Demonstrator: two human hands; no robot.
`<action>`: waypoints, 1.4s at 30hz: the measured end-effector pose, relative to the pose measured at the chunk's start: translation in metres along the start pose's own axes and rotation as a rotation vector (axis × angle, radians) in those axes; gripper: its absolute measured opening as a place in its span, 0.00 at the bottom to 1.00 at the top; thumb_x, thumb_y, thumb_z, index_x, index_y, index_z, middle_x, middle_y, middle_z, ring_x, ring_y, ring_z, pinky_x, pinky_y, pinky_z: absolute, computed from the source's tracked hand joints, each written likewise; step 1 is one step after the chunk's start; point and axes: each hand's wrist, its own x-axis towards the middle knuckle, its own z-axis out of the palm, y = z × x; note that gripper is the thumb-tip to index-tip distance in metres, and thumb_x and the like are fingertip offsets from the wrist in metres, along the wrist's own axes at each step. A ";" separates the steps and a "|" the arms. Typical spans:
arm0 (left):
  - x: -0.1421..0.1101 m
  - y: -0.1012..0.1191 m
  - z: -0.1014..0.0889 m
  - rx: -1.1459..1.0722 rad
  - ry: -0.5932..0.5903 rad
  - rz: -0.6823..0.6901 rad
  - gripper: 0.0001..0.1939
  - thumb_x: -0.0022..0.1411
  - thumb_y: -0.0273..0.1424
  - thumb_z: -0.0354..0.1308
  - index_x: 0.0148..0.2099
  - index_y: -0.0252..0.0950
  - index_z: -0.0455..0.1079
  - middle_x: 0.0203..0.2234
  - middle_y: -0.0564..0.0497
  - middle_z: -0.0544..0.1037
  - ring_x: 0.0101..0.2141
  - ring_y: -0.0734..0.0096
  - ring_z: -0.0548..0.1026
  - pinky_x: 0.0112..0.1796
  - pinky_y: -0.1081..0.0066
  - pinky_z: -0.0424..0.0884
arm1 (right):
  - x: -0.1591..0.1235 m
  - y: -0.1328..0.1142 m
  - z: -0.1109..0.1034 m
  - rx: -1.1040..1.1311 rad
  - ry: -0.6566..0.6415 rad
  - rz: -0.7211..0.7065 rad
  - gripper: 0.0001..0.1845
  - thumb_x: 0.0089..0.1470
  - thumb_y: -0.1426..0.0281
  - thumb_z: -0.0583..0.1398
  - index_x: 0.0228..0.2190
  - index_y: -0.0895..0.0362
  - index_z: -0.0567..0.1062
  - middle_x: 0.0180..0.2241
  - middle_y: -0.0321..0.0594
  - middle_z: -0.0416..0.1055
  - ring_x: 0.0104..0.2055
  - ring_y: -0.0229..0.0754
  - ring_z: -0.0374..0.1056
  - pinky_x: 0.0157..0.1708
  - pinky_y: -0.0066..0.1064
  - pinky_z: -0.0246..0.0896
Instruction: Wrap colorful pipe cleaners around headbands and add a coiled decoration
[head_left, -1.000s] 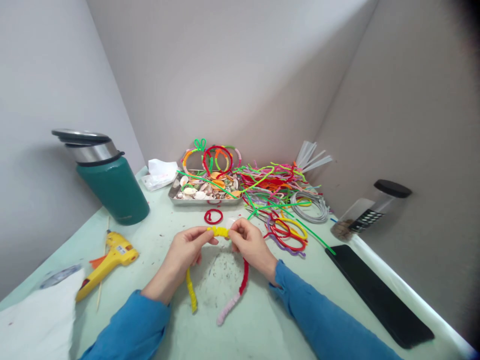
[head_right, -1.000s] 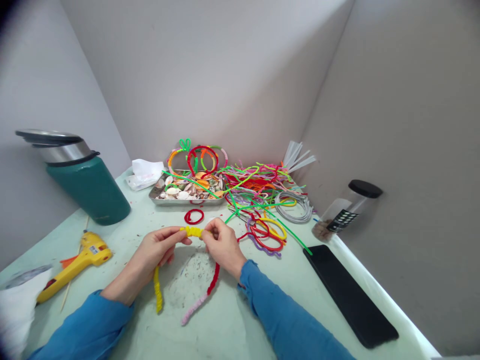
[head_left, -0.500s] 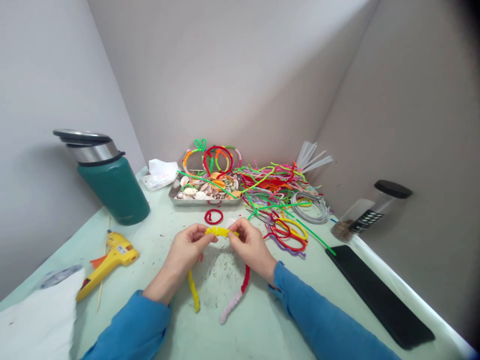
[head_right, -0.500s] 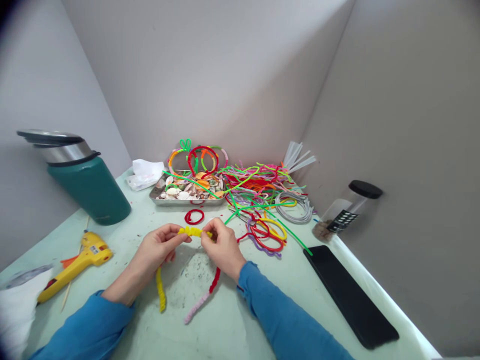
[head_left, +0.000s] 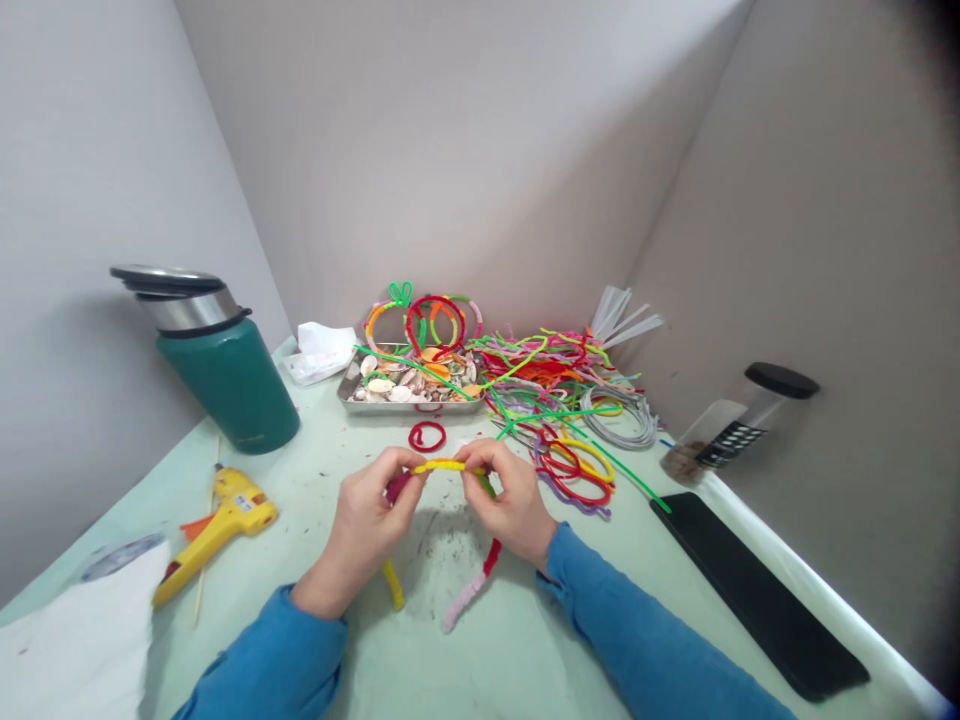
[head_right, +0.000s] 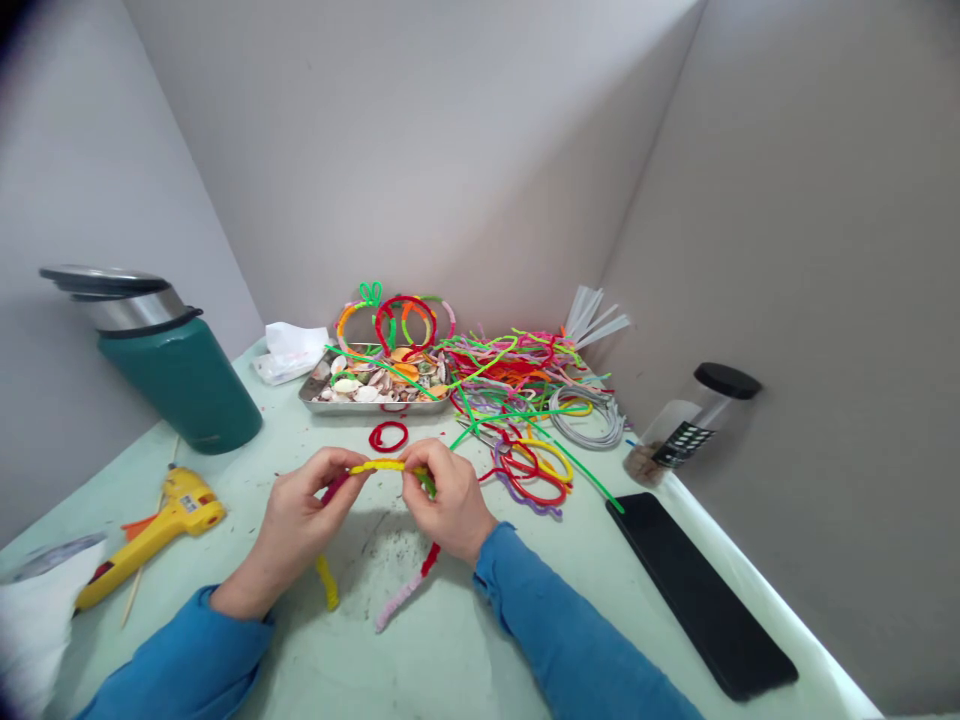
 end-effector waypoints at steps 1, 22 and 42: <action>0.000 0.001 0.000 0.012 0.005 0.002 0.05 0.54 0.32 0.55 0.35 0.38 0.69 0.24 0.53 0.74 0.23 0.73 0.68 0.28 0.75 0.62 | 0.000 0.000 0.000 -0.006 -0.005 -0.018 0.07 0.48 0.78 0.53 0.30 0.55 0.64 0.35 0.41 0.69 0.35 0.38 0.66 0.34 0.29 0.61; -0.011 0.002 -0.010 0.345 0.219 0.585 0.11 0.51 0.21 0.57 0.37 0.40 0.69 0.35 0.46 0.80 0.35 0.65 0.77 0.36 0.69 0.69 | 0.005 -0.012 -0.017 -0.307 -0.049 -0.425 0.11 0.50 0.78 0.55 0.36 0.53 0.64 0.41 0.44 0.71 0.40 0.40 0.68 0.35 0.32 0.64; -0.010 0.011 -0.015 0.425 0.347 0.896 0.16 0.48 0.16 0.61 0.40 0.32 0.67 0.33 0.42 0.79 0.34 0.69 0.77 0.34 0.71 0.73 | 0.009 -0.023 -0.021 -0.297 0.137 -0.538 0.13 0.48 0.82 0.56 0.35 0.56 0.65 0.38 0.45 0.68 0.40 0.39 0.66 0.37 0.31 0.66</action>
